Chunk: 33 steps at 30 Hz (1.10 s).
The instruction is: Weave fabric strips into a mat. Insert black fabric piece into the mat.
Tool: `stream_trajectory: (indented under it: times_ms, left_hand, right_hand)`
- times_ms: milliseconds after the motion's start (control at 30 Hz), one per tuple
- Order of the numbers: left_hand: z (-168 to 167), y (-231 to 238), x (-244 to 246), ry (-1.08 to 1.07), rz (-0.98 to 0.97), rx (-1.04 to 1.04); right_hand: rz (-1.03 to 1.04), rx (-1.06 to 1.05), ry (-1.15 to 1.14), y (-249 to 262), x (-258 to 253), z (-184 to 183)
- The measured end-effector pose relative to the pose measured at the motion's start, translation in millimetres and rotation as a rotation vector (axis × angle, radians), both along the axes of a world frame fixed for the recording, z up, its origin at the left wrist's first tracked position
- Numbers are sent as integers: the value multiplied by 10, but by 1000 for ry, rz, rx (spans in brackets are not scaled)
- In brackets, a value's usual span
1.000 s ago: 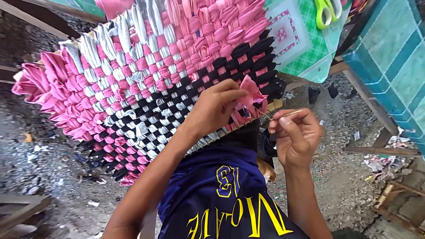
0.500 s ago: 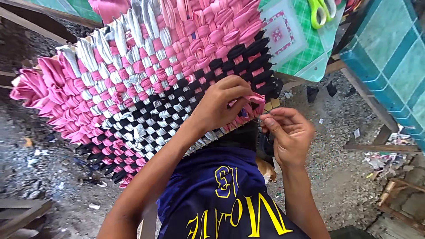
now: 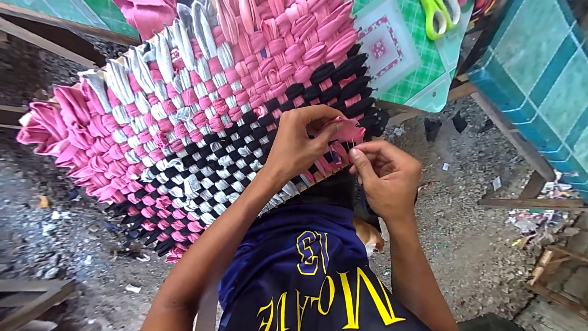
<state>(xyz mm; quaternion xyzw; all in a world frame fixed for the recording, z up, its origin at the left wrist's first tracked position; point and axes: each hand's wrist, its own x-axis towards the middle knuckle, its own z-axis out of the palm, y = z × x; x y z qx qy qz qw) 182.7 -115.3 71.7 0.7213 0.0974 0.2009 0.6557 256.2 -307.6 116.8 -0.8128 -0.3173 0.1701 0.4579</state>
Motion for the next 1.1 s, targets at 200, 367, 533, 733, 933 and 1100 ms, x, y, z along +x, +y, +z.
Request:
stream_trajectory:
  times_ms: [200,367,533,733,933,1100]
  left_hand:
    - [6,-30,-30,-2,9,10]
    - [3,-42,-41,-15,13,28]
    - [11,-51,-56,-25,29,78]
    - [21,-100,-56,-48,40,150]
    - [23,-135,-93,-79,13,240]
    - [-36,-124,-133,-110,4,311]
  right_hand:
    - [1,-27,-18,63,0,20]
    - [10,-31,-41,92,0,5]
    - [-11,-24,-57,112,-19,-41]
    - [-75,-17,-83,175,-95,-92]
    - [-123,-15,-143,207,-139,-146]
    - [-64,-35,-72,187,-77,-101]
